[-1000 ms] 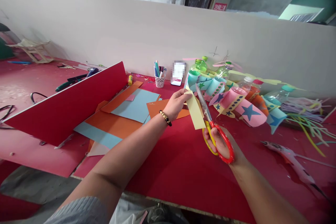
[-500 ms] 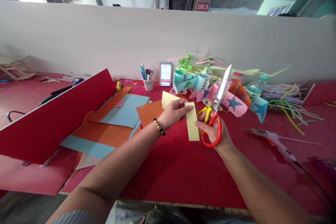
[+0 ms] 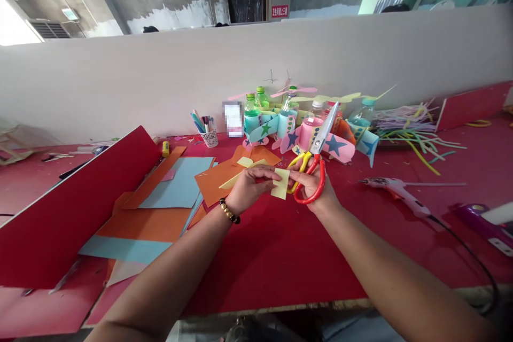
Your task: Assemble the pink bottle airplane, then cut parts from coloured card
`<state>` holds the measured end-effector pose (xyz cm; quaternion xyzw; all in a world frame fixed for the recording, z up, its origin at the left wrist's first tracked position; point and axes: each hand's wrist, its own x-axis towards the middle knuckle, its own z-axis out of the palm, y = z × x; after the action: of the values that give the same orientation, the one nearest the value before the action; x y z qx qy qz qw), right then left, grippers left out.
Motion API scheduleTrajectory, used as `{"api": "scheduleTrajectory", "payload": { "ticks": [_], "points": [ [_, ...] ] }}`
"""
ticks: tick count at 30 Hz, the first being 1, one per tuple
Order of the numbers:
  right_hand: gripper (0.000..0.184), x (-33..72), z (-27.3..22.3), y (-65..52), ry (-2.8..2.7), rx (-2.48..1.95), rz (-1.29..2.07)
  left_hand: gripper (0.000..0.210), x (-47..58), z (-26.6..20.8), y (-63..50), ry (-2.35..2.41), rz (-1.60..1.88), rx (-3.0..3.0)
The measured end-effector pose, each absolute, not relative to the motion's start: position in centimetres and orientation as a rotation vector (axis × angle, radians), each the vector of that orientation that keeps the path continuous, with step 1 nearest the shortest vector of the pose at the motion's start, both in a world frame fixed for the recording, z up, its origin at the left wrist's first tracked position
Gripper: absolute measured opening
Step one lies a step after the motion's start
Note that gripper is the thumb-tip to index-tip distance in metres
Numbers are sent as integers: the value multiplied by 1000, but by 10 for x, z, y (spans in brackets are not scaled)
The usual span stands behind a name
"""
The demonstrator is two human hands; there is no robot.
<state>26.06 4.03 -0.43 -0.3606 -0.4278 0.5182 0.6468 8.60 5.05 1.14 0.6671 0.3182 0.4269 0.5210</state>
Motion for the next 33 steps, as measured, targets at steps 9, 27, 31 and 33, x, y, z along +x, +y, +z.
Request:
{"api": "scheduleTrajectory", "payload": {
  "ticks": [9, 27, 31, 33],
  "points": [
    [23, 262, 0, 36, -1089, -911, 1201, 12, 81, 11, 55, 795, 947, 1637],
    [25, 266, -5, 34, -1152, -982, 889, 39, 81, 13, 52, 853, 769, 1348],
    [25, 268, -4, 37, -1198, -987, 928, 36, 77, 12, 56, 828, 739, 1372],
    [27, 268, -3, 38, -1218, -991, 974, 34, 74, 12, 58, 818, 711, 1400]
  ]
}}
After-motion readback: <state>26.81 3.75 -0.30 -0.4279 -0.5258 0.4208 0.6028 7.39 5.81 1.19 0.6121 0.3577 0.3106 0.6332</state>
